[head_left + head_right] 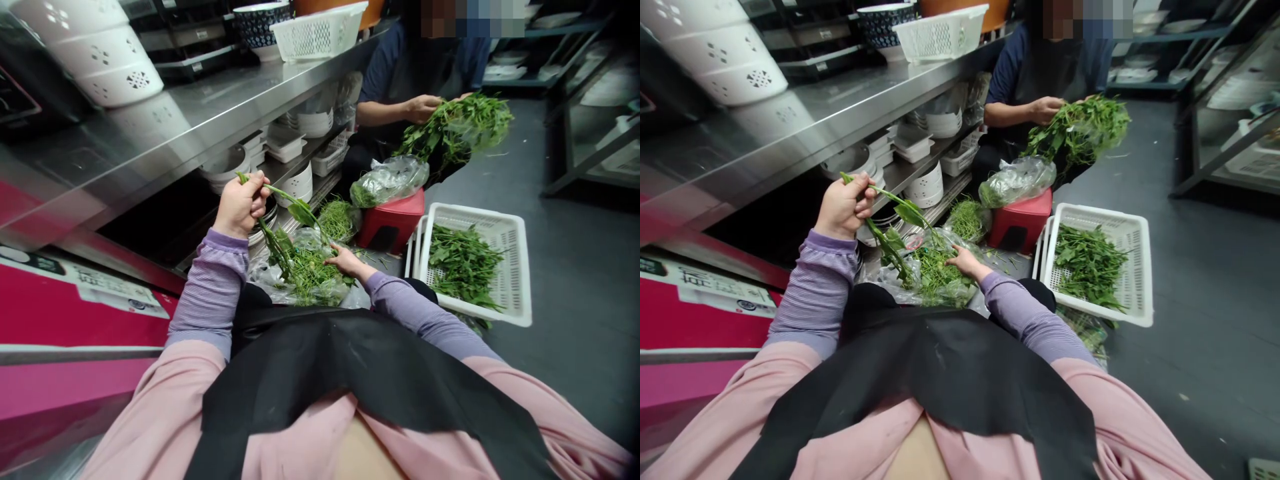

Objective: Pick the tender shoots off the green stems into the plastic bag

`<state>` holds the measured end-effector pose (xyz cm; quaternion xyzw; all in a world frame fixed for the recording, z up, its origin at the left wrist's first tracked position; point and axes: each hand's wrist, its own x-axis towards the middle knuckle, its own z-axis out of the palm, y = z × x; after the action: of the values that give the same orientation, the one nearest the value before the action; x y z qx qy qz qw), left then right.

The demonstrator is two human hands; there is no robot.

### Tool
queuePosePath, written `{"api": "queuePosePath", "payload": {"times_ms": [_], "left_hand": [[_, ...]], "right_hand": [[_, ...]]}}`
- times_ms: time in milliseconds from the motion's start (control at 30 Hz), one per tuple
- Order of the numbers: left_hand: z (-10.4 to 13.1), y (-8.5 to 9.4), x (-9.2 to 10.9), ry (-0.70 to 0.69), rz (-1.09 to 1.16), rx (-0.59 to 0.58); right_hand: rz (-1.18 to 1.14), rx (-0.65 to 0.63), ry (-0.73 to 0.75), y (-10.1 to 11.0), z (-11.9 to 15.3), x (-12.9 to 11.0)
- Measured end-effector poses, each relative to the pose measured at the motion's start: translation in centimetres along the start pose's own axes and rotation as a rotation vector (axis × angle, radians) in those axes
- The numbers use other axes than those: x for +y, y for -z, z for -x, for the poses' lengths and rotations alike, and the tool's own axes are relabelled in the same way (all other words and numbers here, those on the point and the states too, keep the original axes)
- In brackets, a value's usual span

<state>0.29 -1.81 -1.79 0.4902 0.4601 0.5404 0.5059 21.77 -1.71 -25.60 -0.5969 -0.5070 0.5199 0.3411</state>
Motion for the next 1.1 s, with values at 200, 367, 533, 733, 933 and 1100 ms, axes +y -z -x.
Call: {"api": "queuePosePath", "payload": {"times_ms": [200,367,533,733,933,1100], "left_hand": [[-0.2,0.2,0.0,-0.002,0.035,-0.027],[-0.3,0.1,-0.2,0.016,0.04,-0.049],[-0.1,0.0,-0.4,0.023,0.038,-0.05],[0.3,-0.9,-0.5,-0.05,-0.019,0.013],[0.8,-1.7,-0.1,-0.108,-0.059,0.064],[0.6,-1.2,0.0,-0.133,-0.077,0.096]], "right_hand": [[-0.402,0.053,0.18,1.3,2.4,-3.6],[-0.563,-0.334,0.256,2.2,4.5,-7.3],[-0.56,-0.42,0.283,2.3,5.4,-8.4],[-0.214,-0.25,0.444,1.6,6.5,-9.5],[0.011,-0.175,0.588,0.8,6.6,-10.2],[0.027,-0.171,0.56,0.6,6.3,-9.7]]}}
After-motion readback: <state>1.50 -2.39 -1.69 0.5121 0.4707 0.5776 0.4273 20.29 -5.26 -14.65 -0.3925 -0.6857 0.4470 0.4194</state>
